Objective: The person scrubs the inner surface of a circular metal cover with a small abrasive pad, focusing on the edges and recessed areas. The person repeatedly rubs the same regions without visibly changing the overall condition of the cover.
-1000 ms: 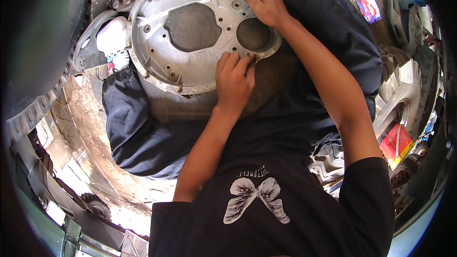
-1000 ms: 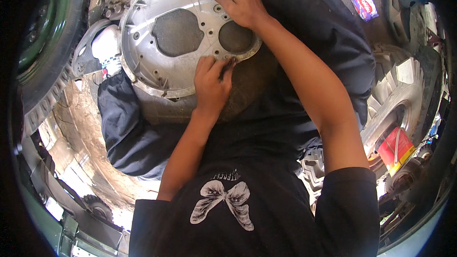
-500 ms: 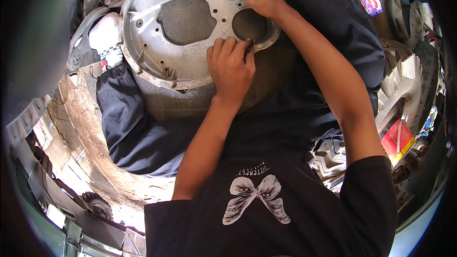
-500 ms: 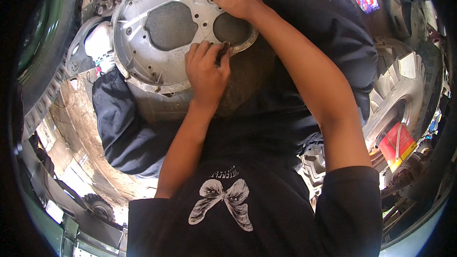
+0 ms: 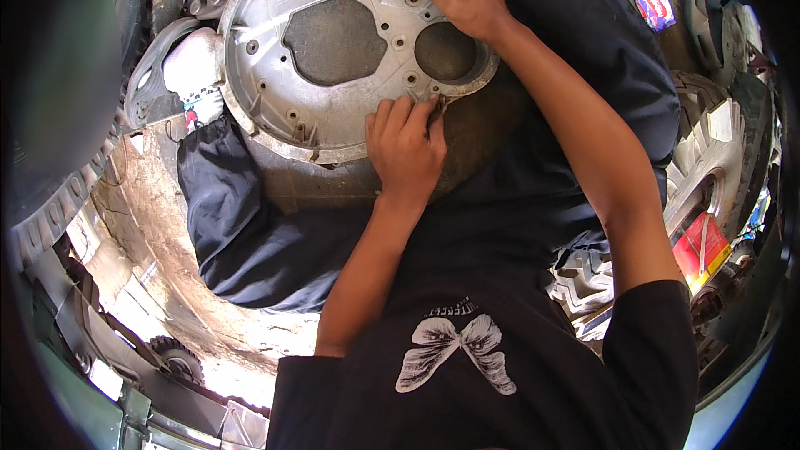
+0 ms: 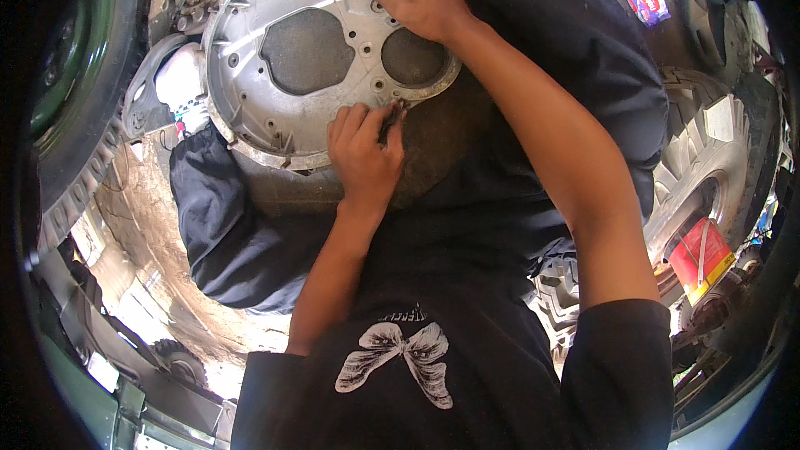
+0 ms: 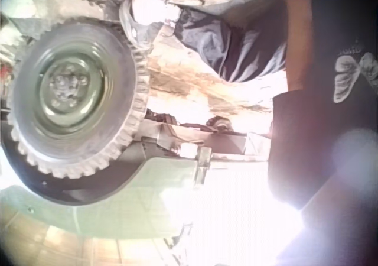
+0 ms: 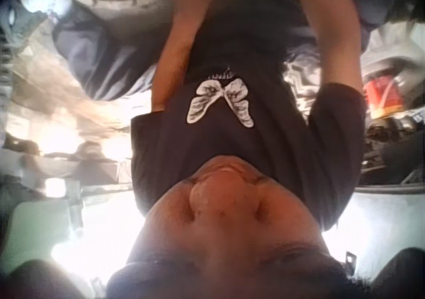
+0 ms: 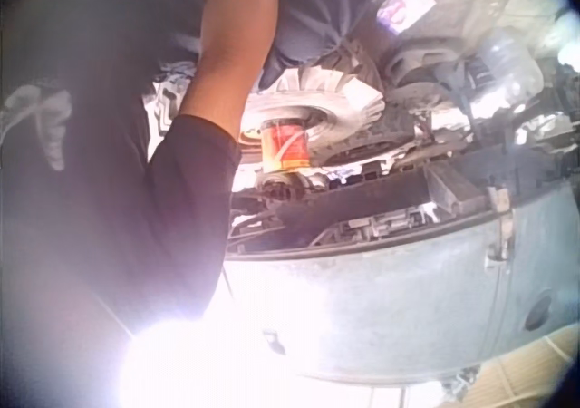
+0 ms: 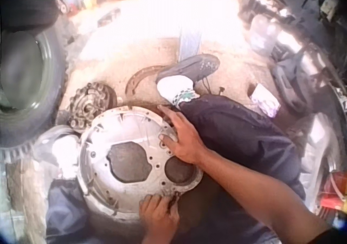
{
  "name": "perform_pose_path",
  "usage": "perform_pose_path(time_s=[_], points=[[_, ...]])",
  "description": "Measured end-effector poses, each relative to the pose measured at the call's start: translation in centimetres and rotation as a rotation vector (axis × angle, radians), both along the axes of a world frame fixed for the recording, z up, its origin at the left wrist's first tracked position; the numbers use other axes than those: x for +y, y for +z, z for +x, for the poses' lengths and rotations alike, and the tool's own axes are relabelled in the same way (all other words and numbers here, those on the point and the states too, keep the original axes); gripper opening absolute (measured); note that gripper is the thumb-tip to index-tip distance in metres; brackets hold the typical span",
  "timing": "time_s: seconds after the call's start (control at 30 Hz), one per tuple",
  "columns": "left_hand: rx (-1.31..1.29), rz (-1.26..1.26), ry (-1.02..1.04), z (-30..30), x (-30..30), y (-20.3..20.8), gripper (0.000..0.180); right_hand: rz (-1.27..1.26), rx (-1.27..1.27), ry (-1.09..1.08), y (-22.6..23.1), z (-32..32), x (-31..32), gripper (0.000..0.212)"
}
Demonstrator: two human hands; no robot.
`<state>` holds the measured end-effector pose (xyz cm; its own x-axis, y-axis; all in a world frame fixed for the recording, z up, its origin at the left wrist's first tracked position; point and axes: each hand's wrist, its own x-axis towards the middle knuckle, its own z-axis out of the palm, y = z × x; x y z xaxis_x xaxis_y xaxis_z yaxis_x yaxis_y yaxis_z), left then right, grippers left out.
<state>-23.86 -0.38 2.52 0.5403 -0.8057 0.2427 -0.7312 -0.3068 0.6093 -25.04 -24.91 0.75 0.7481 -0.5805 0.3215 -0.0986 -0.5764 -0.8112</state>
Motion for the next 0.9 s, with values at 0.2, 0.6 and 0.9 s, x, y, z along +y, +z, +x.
perform_pose_path(time_s=[0.2,0.6,0.9], points=[[-0.033,-0.106,0.017,0.3,-2.7,-0.8,0.013,-0.054,0.013,-0.010,0.4,0.3,0.3,0.078],[-0.011,-0.078,0.003,-0.5,-1.1,-0.7,0.014,-0.017,-0.007,-0.026,-0.1,0.0,0.5,0.076],[0.086,-0.128,-0.016,-0.8,-1.9,-0.5,0.014,0.041,0.045,-0.019,-0.2,0.2,0.4,0.078]])
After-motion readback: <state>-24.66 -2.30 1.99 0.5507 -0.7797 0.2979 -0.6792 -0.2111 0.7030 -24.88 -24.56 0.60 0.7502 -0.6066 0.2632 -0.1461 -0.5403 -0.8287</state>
